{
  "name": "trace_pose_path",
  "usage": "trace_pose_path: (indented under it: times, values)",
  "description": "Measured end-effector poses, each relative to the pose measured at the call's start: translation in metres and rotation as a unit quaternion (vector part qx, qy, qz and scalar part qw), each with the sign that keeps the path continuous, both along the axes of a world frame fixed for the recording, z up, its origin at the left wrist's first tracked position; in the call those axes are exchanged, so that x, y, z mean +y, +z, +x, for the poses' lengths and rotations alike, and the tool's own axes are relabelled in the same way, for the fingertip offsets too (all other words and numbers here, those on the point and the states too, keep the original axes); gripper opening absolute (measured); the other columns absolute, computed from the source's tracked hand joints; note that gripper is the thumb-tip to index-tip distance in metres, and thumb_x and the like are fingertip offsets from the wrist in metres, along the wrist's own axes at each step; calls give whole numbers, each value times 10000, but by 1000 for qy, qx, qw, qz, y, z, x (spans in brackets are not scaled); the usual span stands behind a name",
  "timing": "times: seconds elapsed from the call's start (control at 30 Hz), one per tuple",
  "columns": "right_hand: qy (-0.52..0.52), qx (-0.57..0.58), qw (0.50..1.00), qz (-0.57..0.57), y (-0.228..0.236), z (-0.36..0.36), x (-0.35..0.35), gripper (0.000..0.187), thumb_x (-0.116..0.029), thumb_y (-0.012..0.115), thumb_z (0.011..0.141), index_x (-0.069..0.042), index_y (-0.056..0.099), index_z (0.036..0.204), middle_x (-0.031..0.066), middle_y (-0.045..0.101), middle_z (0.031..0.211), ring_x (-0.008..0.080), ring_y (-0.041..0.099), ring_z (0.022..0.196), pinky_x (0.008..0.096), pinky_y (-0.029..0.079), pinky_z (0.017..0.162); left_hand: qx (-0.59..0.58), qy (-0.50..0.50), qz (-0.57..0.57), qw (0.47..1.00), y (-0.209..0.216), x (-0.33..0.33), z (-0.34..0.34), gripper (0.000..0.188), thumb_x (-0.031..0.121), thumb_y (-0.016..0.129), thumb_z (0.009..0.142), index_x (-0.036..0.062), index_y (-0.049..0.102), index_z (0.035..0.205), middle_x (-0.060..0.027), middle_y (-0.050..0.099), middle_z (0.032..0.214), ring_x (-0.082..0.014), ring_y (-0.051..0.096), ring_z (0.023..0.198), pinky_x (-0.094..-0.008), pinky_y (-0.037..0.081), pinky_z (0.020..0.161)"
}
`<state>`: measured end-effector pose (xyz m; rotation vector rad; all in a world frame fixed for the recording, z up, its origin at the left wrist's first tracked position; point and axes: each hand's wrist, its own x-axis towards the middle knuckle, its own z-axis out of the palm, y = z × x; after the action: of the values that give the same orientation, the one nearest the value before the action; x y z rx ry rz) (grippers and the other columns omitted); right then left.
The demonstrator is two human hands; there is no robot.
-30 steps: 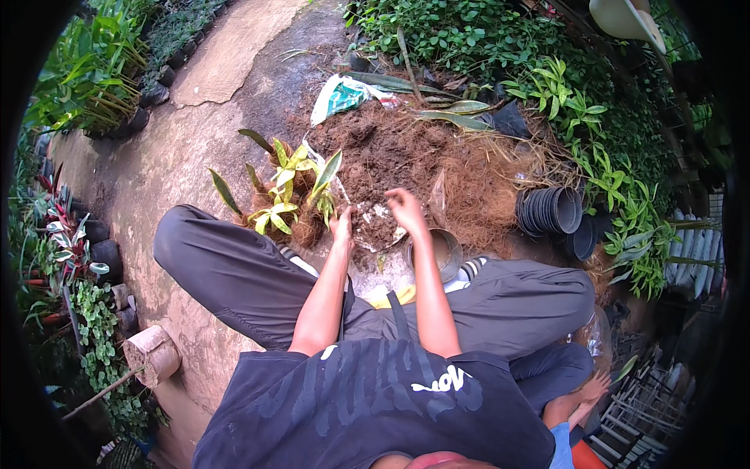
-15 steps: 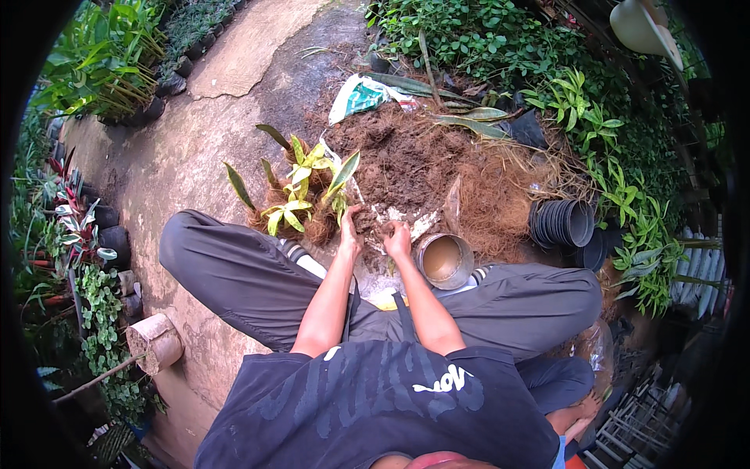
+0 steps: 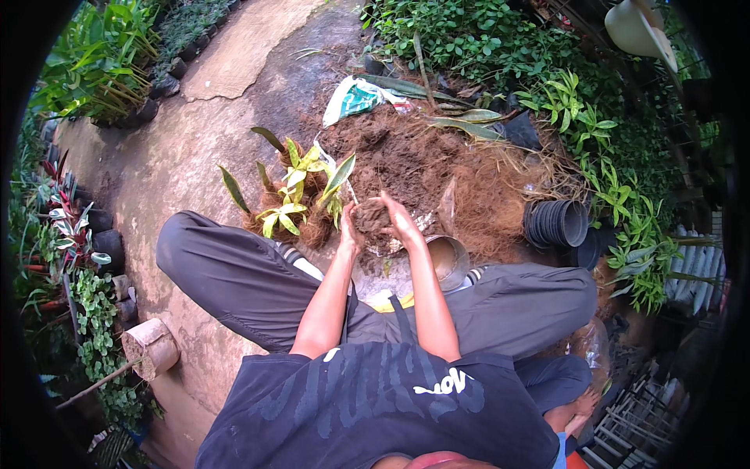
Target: The person sits on the ground and wraps the root ball of a small plant with fibrous material. They then pick up a second plant and repeat the wrapping process, securing the material around the roots by hand.
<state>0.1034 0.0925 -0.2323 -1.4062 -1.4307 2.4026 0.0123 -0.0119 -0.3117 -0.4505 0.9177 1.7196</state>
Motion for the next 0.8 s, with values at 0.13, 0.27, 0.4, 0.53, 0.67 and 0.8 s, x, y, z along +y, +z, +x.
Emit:
trace_pose_path:
  times: [0.13,0.27,0.4,0.53,0.67,0.8]
  values:
    - [155,-37,970,182,19,-6,-8,722,-655,336,934,-54,621,1215,90,636,771,182,591,794,315,451,718,-34,-59,35,997,4,7,1,478,538,508,869,123,638,1068,-58,669,1009,-235,627,939,-419,489,843]
    - [46,-49,976,206,28,-2,-5,663,-593,384,954,-21,625,1186,61,597,707,139,544,694,284,443,678,-43,-38,52,997,10,8,3,460,497,556,849,113,625,1092,-75,673,1001,-262,651,874,-432,531,794]
    - [-84,8,975,203,12,5,7,450,-447,444,982,-69,650,1112,70,672,994,105,582,781,234,442,596,-28,-37,35,998,23,11,6,463,495,538,868,105,620,1105,-62,669,992,-252,649,888,-446,525,809]
    - [-150,-12,972,179,9,5,0,374,-380,470,979,-75,652,1094,42,666,1019,117,584,825,258,455,663,37,13,-50,998,-2,4,8,494,494,610,855,69,615,1107,-66,663,994,-232,645,889,-389,537,791]
    - [-292,37,951,93,-38,7,-21,419,-408,445,967,-81,604,1175,55,636,1076,182,572,918,327,445,839,141,26,-98,985,0,9,12,369,372,631,892,32,628,1036,-63,657,966,-189,639,873,-322,542,752]
    - [-400,87,867,-286,-62,4,-34,435,-405,400,960,-80,632,1132,86,645,1096,250,598,992,408,457,924,309,3,-69,949,6,18,18,254,256,569,948,16,645,975,-43,658,922,-134,622,844,-289,516,756]
